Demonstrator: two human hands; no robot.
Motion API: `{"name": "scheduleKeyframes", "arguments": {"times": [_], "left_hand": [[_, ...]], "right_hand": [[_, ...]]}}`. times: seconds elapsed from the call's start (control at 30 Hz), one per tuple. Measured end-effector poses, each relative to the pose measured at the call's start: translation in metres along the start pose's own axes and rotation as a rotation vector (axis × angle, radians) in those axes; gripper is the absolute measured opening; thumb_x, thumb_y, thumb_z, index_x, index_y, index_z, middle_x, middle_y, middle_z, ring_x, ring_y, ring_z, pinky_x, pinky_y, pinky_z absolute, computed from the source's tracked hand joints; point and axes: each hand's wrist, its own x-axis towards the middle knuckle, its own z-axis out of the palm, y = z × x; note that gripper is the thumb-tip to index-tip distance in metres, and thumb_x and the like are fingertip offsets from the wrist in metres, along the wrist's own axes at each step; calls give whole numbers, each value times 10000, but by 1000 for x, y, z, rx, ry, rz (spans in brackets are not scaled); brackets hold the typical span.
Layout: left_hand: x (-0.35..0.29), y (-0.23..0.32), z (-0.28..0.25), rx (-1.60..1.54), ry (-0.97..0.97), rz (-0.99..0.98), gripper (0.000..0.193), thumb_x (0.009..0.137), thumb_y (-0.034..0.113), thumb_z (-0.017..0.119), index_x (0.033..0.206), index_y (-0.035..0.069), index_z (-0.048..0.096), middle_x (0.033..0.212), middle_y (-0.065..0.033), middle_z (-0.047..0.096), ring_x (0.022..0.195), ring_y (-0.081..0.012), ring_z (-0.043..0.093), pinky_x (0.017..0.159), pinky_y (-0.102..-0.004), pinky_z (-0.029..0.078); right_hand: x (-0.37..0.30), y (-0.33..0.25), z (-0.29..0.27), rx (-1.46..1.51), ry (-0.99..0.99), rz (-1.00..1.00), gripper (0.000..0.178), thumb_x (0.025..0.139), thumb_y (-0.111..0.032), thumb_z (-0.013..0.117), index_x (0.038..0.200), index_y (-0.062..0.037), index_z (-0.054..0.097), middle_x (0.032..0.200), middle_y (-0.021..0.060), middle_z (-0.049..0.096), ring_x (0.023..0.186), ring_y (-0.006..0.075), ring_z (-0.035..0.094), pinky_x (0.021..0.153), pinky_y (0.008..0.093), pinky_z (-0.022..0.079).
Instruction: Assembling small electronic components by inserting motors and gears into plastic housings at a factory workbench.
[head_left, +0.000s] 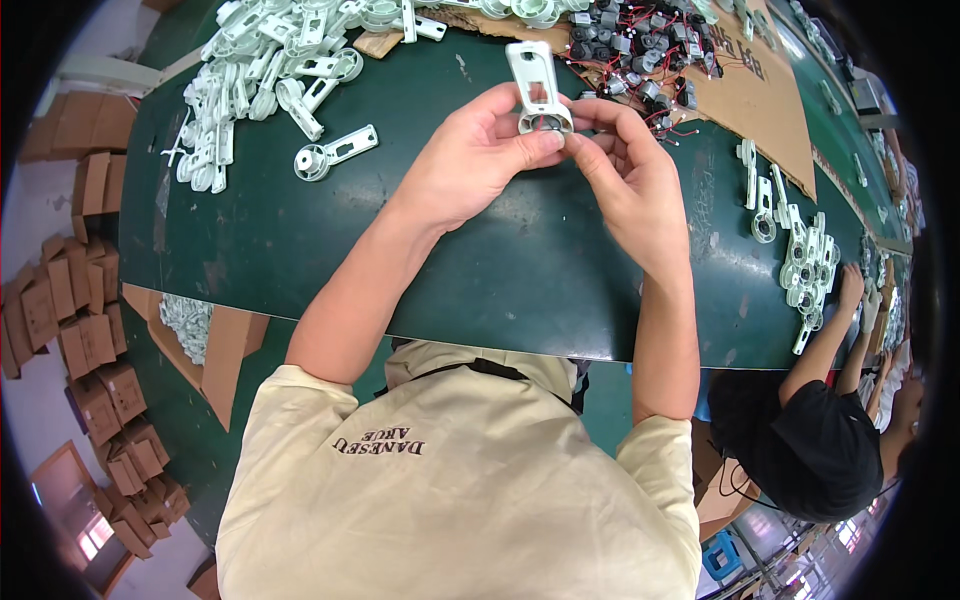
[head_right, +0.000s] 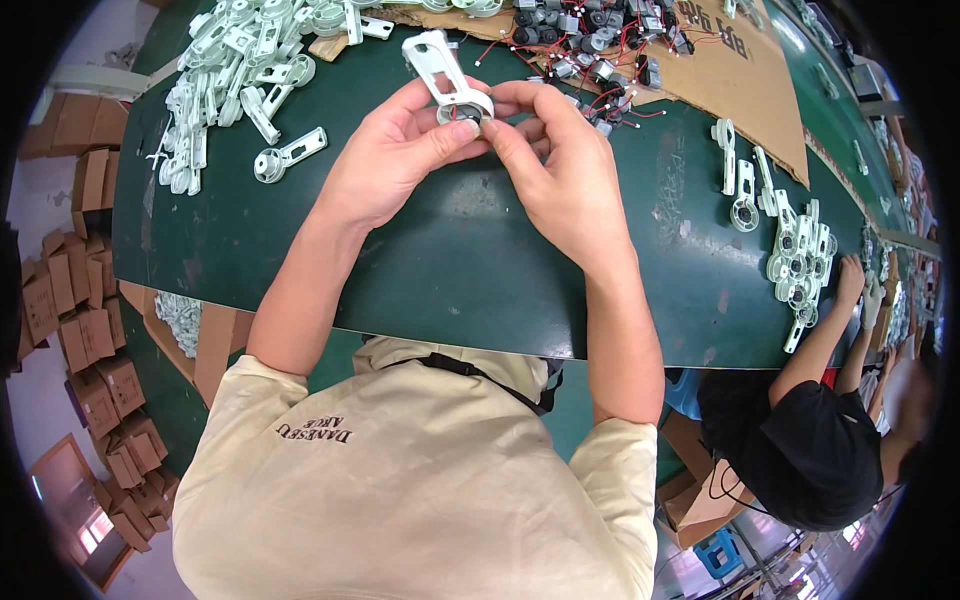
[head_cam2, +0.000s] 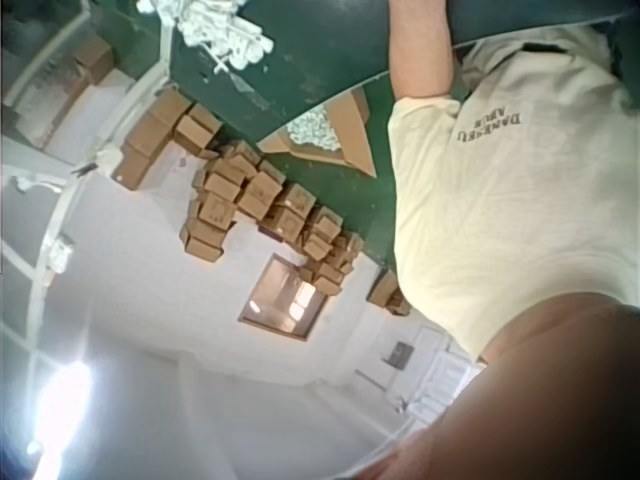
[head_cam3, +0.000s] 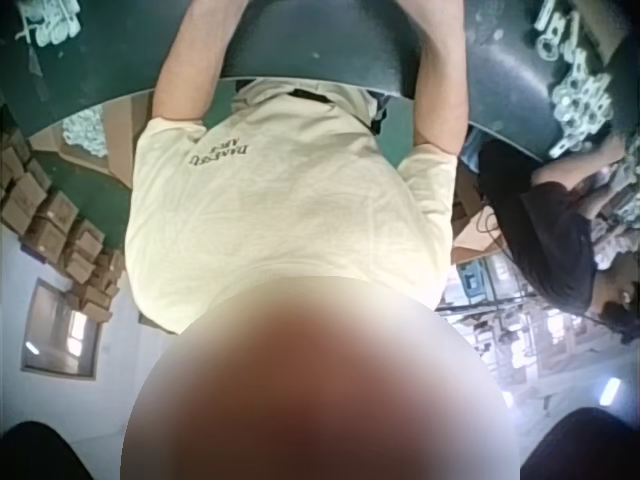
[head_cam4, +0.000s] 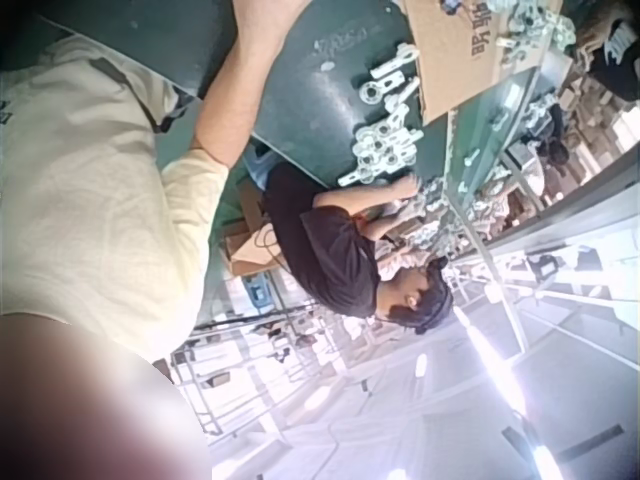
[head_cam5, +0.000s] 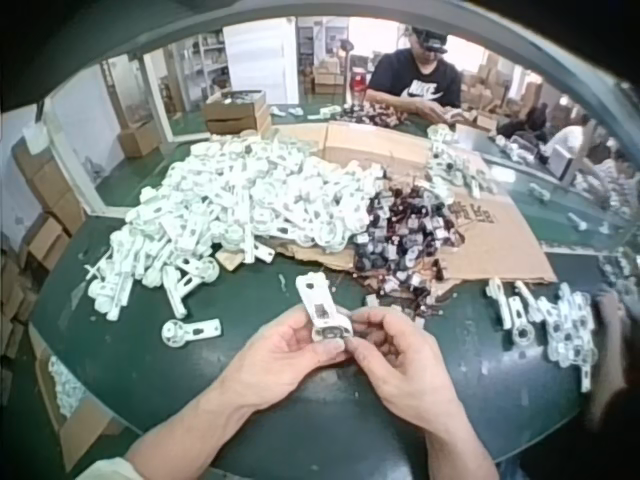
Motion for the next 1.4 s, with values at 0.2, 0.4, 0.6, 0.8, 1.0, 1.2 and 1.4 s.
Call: {"name": "scheduleKeyframes", "arguments": {"times": [0.2, 0.4, 0.6, 0.8, 1.0, 1.2, 1.4], "left_hand": [[1, 2, -4, 79, -5, -125, 309, 971, 110, 561, 1257, 7, 507, 1112, -101, 635, 974, -198, 659, 881, -325, 557], [2, 1, 5, 7, 53, -96, 344, 964, 80, 563, 1278, -9, 454, 1101, -126, 642, 1013, -227, 655, 921, -351, 553], [1, -9, 13, 84, 89, 17, 304, 954, 25, 546, 1239, -22, 450, 1057, -157, 659, 958, -207, 672, 845, -307, 568], [0, -18, 15, 237, 66, 66, 336, 964, 9, 527, 1277, -31, 412, 1094, -162, 644, 1010, -202, 649, 881, -327, 561], [0, -17, 14, 301, 109, 114, 327, 958, -3, 527, 1264, -33, 416, 1090, -166, 648, 984, -188, 655, 885, -327, 560], [-2, -15, 15, 467, 100, 163, 310, 958, 3, 533, 1245, -39, 422, 1079, -169, 654, 966, -199, 663, 879, -330, 563], [2, -6, 10, 141, 91, 94, 291, 953, 31, 555, 1221, -6, 447, 1031, -146, 672, 956, -179, 668, 817, -305, 568]], "right_hand": [[-1, -2, 1, 43, -19, 53, 216, 903, -95, 636, 1086, 17, 606, 916, 69, 675, 749, 96, 621, 660, 245, 505], [3, 3, 1, 111, 31, 151, 248, 918, -149, 624, 1097, 21, 603, 959, 76, 657, 869, 119, 626, 759, 265, 497], [4, -2, 11, 531, 35, 321, 288, 895, -165, 635, 1094, 22, 542, 972, 81, 608, 902, 149, 592, 838, 274, 461], [1, 4, 17, 624, 104, 312, 244, 885, -126, 630, 1055, 12, 523, 962, 81, 601, 878, 143, 592, 807, 277, 471], [2, -1, 20, 604, 96, 283, 250, 872, -89, 618, 1072, 18, 513, 967, 87, 606, 854, 134, 591, 790, 269, 473], [3, 4, 17, 705, 56, 307, 291, 893, -130, 637, 1108, 26, 518, 979, 87, 612, 878, 147, 599, 832, 286, 477], [6, -2, 1, 607, -26, 272, 295, 906, -134, 644, 1142, 18, 553, 998, 66, 613, 934, 141, 587, 879, 275, 463]]}}
